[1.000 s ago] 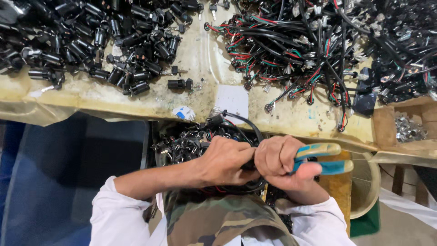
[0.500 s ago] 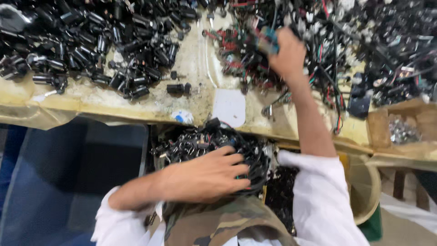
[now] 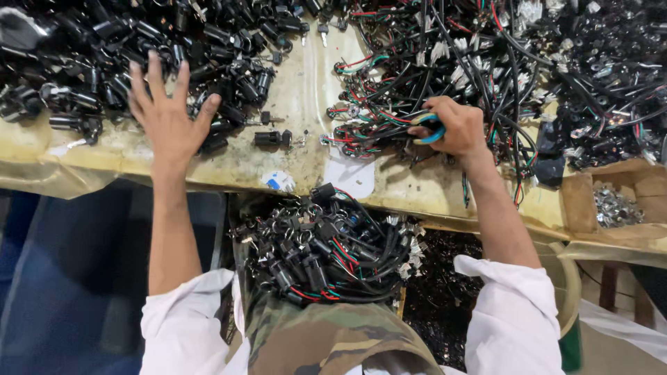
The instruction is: The person repeatedly picks up black cylindrical components and wire harnesses from a table, uses a blue-handled tool to strip or crimp wire ends, and places the components back into piles. The process is continuous and repetitive throughout the clip.
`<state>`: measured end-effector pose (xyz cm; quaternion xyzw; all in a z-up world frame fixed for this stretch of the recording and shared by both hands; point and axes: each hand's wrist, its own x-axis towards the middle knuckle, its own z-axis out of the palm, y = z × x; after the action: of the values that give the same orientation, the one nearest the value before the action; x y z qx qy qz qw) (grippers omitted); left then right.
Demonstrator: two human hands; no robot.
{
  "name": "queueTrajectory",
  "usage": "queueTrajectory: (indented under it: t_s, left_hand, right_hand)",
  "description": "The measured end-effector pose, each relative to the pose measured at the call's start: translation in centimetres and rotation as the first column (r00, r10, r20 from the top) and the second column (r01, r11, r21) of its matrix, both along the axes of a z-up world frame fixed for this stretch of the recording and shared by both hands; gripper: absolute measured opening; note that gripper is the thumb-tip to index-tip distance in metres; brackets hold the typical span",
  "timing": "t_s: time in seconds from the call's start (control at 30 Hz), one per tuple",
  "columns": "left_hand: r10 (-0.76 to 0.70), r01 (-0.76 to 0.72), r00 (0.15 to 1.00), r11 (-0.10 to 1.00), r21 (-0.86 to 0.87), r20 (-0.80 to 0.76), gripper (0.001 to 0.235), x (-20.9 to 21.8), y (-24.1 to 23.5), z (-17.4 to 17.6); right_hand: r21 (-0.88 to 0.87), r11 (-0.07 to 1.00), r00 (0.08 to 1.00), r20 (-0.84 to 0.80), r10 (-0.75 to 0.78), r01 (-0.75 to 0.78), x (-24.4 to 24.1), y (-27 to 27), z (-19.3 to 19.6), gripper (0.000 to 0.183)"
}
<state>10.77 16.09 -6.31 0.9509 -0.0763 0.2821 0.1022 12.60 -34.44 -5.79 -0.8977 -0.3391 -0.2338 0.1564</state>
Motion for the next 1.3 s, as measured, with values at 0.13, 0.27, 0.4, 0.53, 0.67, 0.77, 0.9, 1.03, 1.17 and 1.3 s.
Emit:
queueTrajectory:
  t_s: [0.13, 0.27, 0.4, 0.53, 0.67, 0.77, 0.9, 1.03, 1.17, 1.3]
  left_hand:
    - [0.034, -0.049, 0.989, 0.994, -0.096, -0.145, 0.078, 1.8, -0.4, -5.4]
    - [0.052, -0.087, 0.958, 0.989, -0.117, -0.28, 0.072, -0.7, -4.6, -6.9]
    - [-0.006, -0.029, 0.983, 0.981, -0.192, -0.182, 0.059, -2.4, -7.7, -4.4]
    - [-0.148, 0.125, 0.987, 0.946, -0.298, -0.057, 0.042, -3.0, -8.9, -1.3]
    - [-0.378, 0.374, 0.924, 0.851, -0.369, 0.064, 0.029, -3.5, -10.1, 0.7]
    - [-0.476, 0.435, 0.879, 0.804, -0.406, 0.0, 0.027, -2.6, -11.4, 2.2]
    - [-0.606, 0.546, 0.795, 0.729, -0.413, -0.019, 0.036, -1.3, -14.0, 2.7]
    - [-0.632, 0.586, 0.771, 0.752, -0.3, -0.076, 0.049, 0.2, -15.3, 1.7]
    - [-0.612, 0.591, 0.79, 0.779, -0.208, -0.048, 0.071, 1.9, -15.9, 0.3]
    - [-0.762, 0.752, 0.646, 0.645, -0.134, -0.046, 0.086, 2.9, -22.2, -0.9]
  right_hand:
    - [0.07, 0.991, 0.979, 0.161, -0.124, 0.114, -2.4, 2.6, 2.9, 0.04]
    - [0.44, 0.882, 0.96, -0.275, -0.044, 0.166, -6.8, 7.7, 0.8, 0.031]
    - [0.216, 0.936, 0.92, -0.34, -0.194, 0.278, -8.5, 11.0, -2.9, 0.024]
    - [0.605, 0.748, 0.89, -0.455, 0.042, 0.274, -6.4, 10.2, -2.7, 0.017]
    - [0.669, -0.246, 0.625, -0.411, 0.663, 0.701, -3.4, 6.5, 3.1, 0.006]
    - [0.791, -0.281, 0.708, -0.253, 0.659, 0.544, -3.8, 4.9, 8.4, 0.014]
    - [0.937, -0.275, 0.695, 0.05, 0.717, 0.217, -7.4, 4.4, 13.0, 0.011]
    - [0.981, -0.131, 0.902, -0.076, 0.426, 0.144, -13.6, 2.3, 14.2, 0.009]
    - [0.91, 0.183, 0.831, -0.414, 0.373, 0.371, -24.4, -4.1, 13.6, 0.021]
    - [0.509, 0.394, 0.514, -0.852, 0.103, 0.765, -32.0, -7.4, 8.6, 0.049]
